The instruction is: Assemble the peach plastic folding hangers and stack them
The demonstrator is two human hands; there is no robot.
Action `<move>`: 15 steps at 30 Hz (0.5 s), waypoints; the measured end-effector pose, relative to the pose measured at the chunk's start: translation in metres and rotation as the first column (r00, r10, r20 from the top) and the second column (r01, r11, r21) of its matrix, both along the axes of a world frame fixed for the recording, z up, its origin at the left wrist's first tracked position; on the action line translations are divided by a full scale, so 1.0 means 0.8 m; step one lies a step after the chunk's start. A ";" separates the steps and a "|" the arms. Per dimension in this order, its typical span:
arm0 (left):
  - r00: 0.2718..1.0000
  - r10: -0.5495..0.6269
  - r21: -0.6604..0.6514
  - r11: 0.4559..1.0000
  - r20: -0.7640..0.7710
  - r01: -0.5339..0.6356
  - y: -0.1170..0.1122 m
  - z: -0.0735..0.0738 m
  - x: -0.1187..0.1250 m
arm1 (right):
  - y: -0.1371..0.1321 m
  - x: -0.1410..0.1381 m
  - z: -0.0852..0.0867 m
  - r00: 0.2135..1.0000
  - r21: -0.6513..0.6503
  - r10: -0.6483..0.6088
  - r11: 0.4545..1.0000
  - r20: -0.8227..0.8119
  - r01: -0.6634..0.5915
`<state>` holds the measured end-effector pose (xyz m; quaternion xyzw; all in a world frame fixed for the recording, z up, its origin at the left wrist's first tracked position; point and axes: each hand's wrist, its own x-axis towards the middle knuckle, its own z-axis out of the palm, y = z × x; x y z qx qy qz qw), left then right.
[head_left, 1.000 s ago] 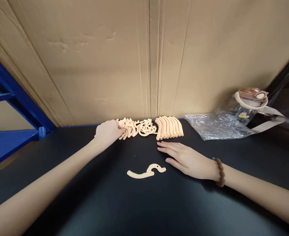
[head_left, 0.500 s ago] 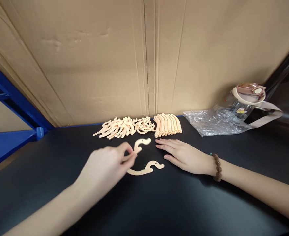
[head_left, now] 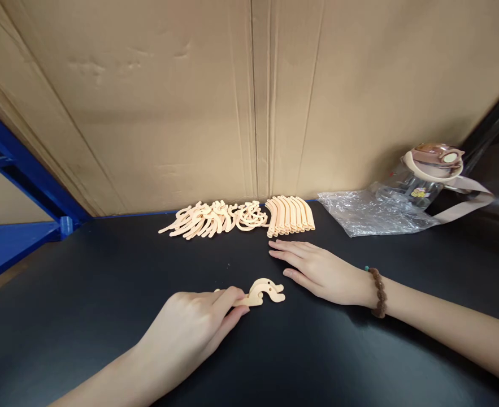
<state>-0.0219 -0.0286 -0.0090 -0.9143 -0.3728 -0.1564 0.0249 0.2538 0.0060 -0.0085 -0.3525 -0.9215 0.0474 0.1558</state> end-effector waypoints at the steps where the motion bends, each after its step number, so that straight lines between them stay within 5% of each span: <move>1: 1.000 -0.004 0.006 1.000 0.006 0.004 0.001 -0.003 -0.001 | 0.000 0.000 0.000 1.000 0.002 0.002 1.000 -0.008 -0.002; 10: 1.000 0.002 0.016 1.000 0.016 -0.002 0.000 0.005 0.000 | 0.001 0.000 -0.001 1.000 0.029 -0.002 1.000 0.004 0.002; 15: 1.000 0.003 -0.002 1.000 -0.007 -0.003 -0.002 0.009 0.001 | -0.012 -0.002 0.011 0.980 0.088 -0.007 0.996 -0.198 0.025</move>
